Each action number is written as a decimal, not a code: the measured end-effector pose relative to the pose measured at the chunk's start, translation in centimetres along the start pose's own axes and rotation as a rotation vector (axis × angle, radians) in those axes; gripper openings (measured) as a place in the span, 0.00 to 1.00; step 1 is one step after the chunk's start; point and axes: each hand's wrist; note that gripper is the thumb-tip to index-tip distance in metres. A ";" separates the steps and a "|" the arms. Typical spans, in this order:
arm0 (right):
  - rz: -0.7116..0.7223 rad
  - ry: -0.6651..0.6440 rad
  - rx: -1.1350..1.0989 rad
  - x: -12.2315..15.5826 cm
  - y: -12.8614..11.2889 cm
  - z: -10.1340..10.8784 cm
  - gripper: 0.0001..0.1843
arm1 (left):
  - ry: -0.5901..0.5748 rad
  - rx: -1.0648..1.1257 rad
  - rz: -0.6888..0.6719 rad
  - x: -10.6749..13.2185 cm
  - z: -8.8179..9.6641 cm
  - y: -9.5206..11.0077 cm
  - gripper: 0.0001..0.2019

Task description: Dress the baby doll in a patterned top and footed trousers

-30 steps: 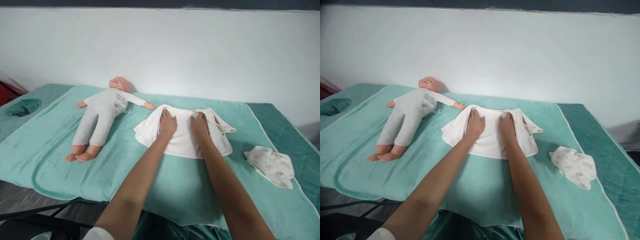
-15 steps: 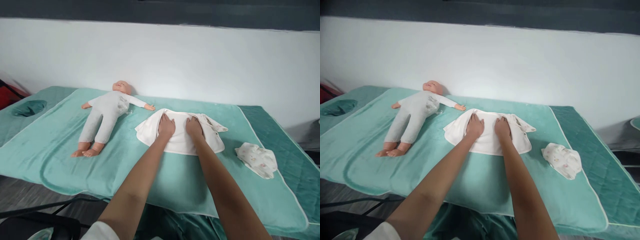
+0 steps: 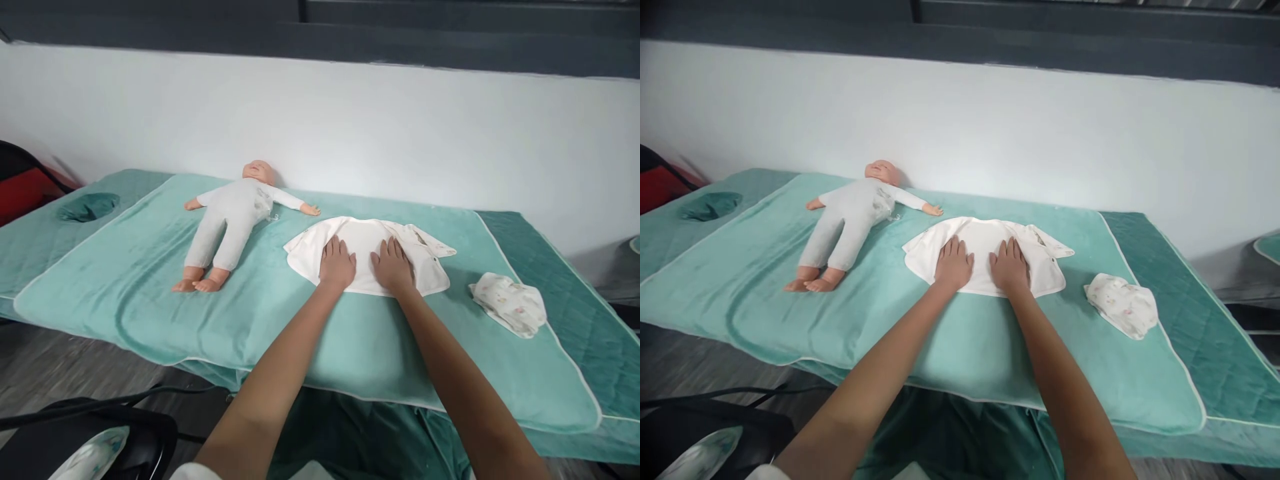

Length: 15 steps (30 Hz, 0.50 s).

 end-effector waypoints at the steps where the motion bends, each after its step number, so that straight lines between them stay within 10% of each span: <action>1: 0.023 -0.005 0.006 0.7 0.1 0.1 0.35 | 0.031 0.011 -0.043 0.8 0.3 -0.2 0.28; 15: 0.178 0.099 -0.167 12.5 0.8 3.0 0.27 | 0.200 0.069 -0.297 7.9 3.0 -3.1 0.16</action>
Point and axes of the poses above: each hand's wrist, its own x-axis away from the middle knuckle, its own z-axis out of the back of the hand, y = z × x, and after that the axes turned 7 degrees about y, right-handed
